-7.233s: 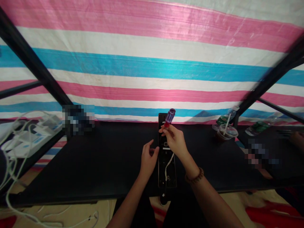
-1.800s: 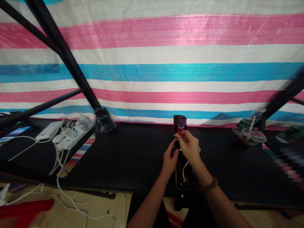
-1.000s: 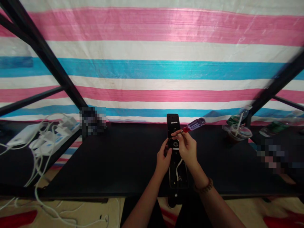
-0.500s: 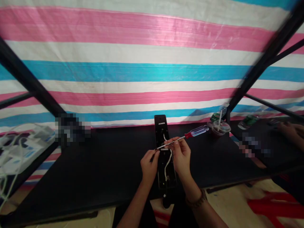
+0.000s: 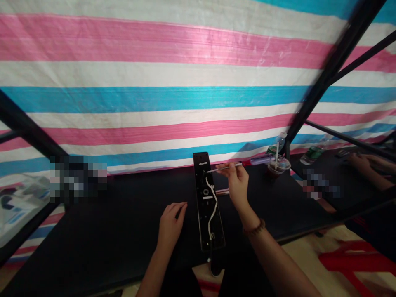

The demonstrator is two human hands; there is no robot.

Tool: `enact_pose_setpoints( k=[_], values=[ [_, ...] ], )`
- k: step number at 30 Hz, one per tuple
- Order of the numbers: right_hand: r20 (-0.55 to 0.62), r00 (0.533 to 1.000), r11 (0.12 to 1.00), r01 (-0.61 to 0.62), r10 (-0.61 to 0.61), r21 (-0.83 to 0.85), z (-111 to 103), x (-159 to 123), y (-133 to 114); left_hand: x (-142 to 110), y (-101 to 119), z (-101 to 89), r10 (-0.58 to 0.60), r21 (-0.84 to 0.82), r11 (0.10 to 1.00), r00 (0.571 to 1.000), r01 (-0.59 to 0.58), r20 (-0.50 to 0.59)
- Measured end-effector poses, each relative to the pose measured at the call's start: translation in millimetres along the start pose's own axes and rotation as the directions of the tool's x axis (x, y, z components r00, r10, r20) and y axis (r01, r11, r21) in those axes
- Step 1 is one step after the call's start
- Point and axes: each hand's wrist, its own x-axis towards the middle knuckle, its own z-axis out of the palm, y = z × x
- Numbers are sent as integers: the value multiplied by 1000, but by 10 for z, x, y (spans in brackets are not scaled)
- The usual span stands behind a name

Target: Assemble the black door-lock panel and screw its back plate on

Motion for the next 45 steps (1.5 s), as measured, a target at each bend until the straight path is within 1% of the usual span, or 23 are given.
enact_pose_setpoints(
  k=[2, 4, 6, 7, 9, 11, 12, 14, 17, 19, 21, 24, 28, 32, 35, 42, 45],
  values=[
    [89, 994, 990, 73, -63, -120, 46, 355, 40, 22, -178, -56, -26, 173, 985, 996, 11, 86],
    [163, 982, 960, 138, -99, -245, 113, 664, 123, 38, -284, -90, -61, 289, 957, 992, 27, 110],
    [219, 969, 921, 188, -117, -342, 178, 883, 238, 41, -297, -96, -77, 331, 942, 994, 49, 72],
    [235, 964, 903, 207, -123, -376, 201, 956, 300, 34, -269, -84, -85, 325, 943, 996, 68, 39],
    [251, 958, 877, 236, -138, -419, 224, 1045, 416, -7, -154, -17, -120, 248, 960, 992, 127, -40],
    [250, 956, 860, 254, -154, -442, 221, 1085, 505, -92, 19, 112, -178, 93, 978, 981, 185, -84],
    [247, 956, 854, 260, -160, -450, 215, 1098, 536, -151, 114, 197, -203, 3, 979, 976, 204, -76],
    [245, 956, 847, 263, -163, -461, 204, 1122, 574, -288, 292, 387, -214, -140, 967, 977, 211, -5],
    [246, 957, 847, 255, -153, -467, 200, 1162, 589, -476, 452, 625, -227, -254, 938, 972, 236, 66],
    [245, 958, 850, 248, -146, -465, 204, 1180, 586, -547, 470, 702, -251, -288, 921, 964, 264, 84],
    [239, 960, 857, 244, -147, -454, 207, 1184, 582, -570, 442, 714, -259, -316, 908, 961, 276, 96],
    [238, 960, 870, 243, -150, -429, 211, 1163, 587, -554, 389, 675, -250, -353, 892, 959, 283, 136],
    [270, 951, 858, 261, -150, -442, 215, 1129, 600, -534, 378, 636, -252, -362, 880, 948, 308, 195],
    [329, 931, 814, 310, -156, -491, 237, 1170, 594, -537, 393, 634, -259, -377, 871, 946, 316, 196],
    [386, 912, 781, 341, -139, -524, 271, 1244, 592, -537, 394, 634, -254, -376, 873, 948, 309, 189],
    [508, 859, 764, 371, -66, -528, 324, 1326, 586, -537, 415, 630, -252, -359, 884, 952, 300, 175],
    [510, 858, 763, 367, -57, -533, 354, 1358, 585, -547, 416, 636, -260, -342, 887, 947, 311, 186]
  ],
)
